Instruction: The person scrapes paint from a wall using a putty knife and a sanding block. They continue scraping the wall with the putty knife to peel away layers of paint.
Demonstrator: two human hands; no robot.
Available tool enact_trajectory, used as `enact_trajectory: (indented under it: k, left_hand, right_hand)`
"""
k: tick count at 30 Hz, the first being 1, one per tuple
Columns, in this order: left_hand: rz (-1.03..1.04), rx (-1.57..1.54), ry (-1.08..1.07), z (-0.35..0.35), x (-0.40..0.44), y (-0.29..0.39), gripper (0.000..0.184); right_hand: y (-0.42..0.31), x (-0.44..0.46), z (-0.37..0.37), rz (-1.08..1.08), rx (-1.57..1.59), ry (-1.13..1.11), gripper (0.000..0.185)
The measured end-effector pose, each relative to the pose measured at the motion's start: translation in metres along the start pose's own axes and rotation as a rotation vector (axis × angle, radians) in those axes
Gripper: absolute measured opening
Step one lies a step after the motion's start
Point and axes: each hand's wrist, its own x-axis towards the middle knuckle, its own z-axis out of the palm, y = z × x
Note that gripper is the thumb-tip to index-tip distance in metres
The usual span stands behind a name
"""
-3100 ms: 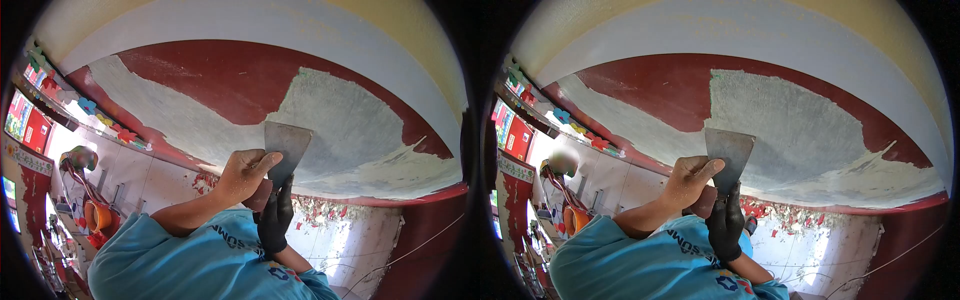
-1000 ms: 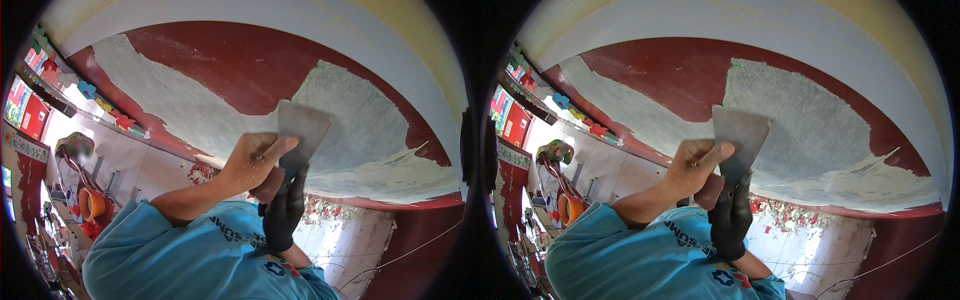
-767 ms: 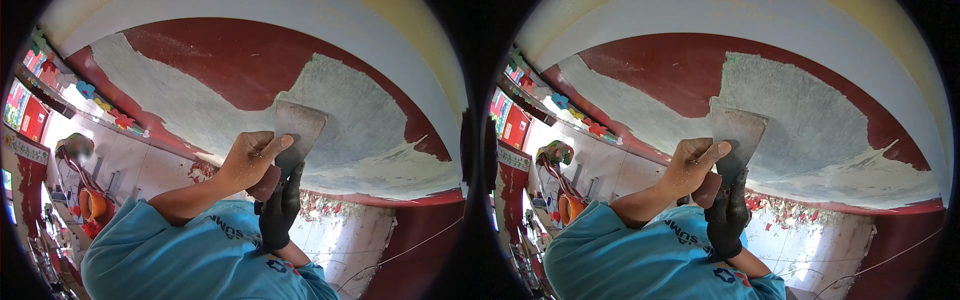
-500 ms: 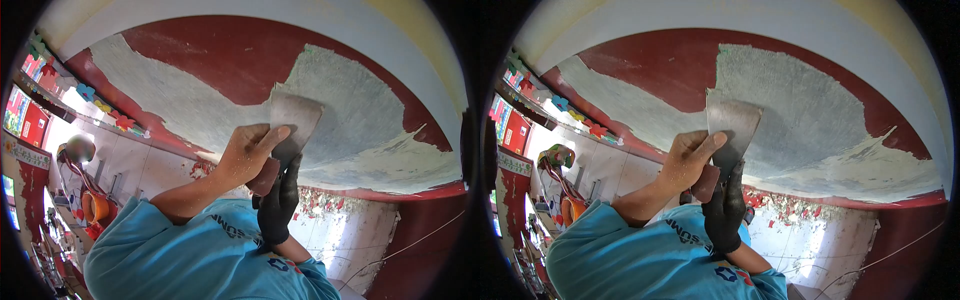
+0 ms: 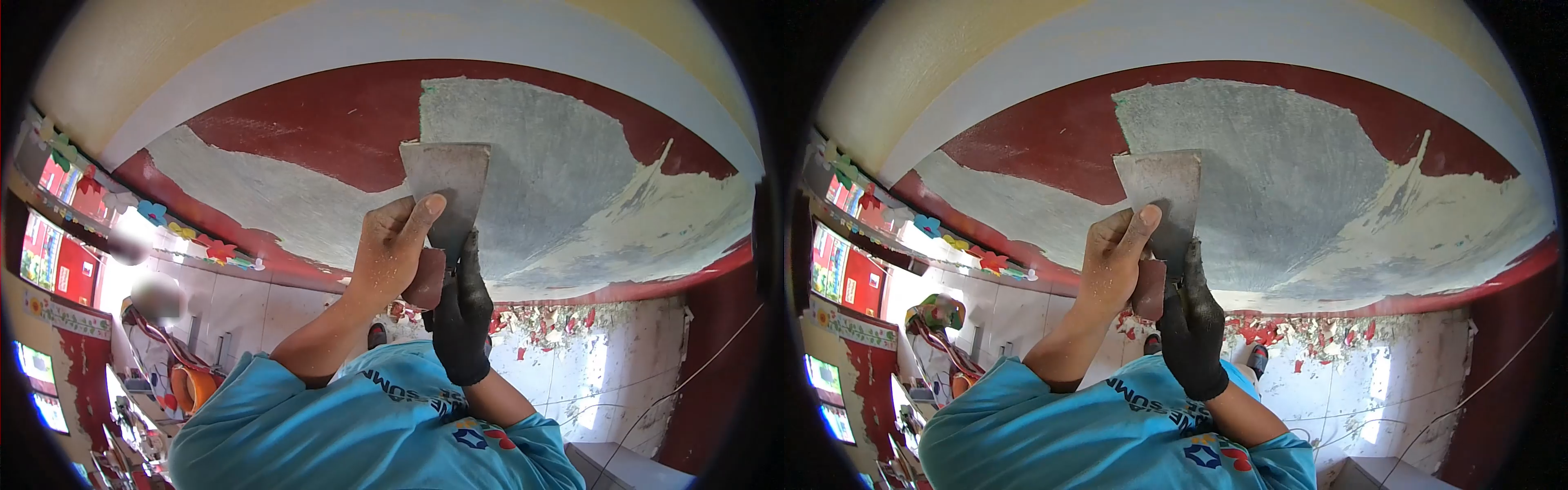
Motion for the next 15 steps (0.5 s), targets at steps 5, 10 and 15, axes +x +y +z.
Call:
enact_trajectory:
  k: [5, 10, 15]
  left_hand:
    - [-0.008, 0.039, -0.011, 0.001, -0.002, -0.002, 0.038]
    - [0.061, 0.008, 0.025, 0.007, -0.003, 0.009, 0.042]
    - [0.017, 0.096, 0.003, 0.0, 0.004, 0.008, 0.037]
  right_hand:
    - [0.003, -0.006, -0.006, -0.138, -0.219, -0.022, 0.049]
    - [-0.013, 0.002, -0.006, 0.103, 0.055, -0.017, 0.045]
    - [-0.016, 0.008, -0.008, -0.091, -0.198, -0.027, 0.05]
